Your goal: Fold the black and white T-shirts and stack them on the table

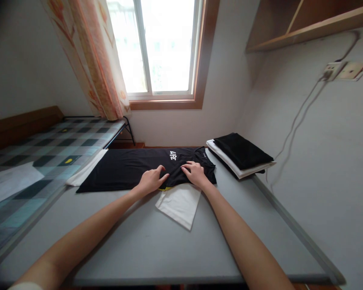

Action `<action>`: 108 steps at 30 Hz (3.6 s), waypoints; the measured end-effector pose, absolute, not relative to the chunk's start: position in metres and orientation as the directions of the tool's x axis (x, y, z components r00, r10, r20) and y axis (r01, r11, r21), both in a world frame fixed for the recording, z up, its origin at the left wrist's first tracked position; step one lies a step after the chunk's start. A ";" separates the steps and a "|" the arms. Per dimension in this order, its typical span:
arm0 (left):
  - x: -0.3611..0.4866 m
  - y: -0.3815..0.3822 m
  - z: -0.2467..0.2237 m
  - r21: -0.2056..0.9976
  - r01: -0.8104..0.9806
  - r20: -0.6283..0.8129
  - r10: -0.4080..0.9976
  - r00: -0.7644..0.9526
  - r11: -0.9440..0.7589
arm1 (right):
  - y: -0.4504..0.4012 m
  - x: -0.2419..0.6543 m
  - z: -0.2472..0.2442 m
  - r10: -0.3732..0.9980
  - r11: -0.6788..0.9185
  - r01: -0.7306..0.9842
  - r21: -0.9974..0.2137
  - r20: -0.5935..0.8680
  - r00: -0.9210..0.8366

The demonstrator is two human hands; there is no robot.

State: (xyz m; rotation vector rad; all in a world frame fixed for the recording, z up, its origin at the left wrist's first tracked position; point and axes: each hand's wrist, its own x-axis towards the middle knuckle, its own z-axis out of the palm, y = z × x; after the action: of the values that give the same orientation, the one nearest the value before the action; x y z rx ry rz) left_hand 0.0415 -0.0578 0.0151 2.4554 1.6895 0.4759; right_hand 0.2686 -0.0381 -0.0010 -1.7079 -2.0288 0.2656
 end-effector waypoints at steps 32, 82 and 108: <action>0.045 -0.067 -0.004 0.107 0.743 0.580 0.648 0.493 -0.660 | -0.055 0.358 0.016 0.982 -0.051 0.783 -0.620 0.113 0.153; 0.043 -0.065 -0.005 0.300 0.569 0.444 0.640 0.628 -0.766 | -0.049 0.324 -0.015 0.916 -0.050 0.814 -0.579 0.299 0.269; 0.051 -0.013 0.005 0.566 0.736 0.248 0.928 0.277 -0.371 | -0.051 0.321 -0.013 0.924 -0.059 0.816 -0.576 0.278 0.263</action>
State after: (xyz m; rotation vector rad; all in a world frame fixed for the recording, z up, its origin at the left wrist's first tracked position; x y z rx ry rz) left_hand 0.0507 -0.0131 0.0050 2.2126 1.5132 0.7873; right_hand 0.3210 -0.0514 -0.0130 -1.8909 -1.5731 0.2143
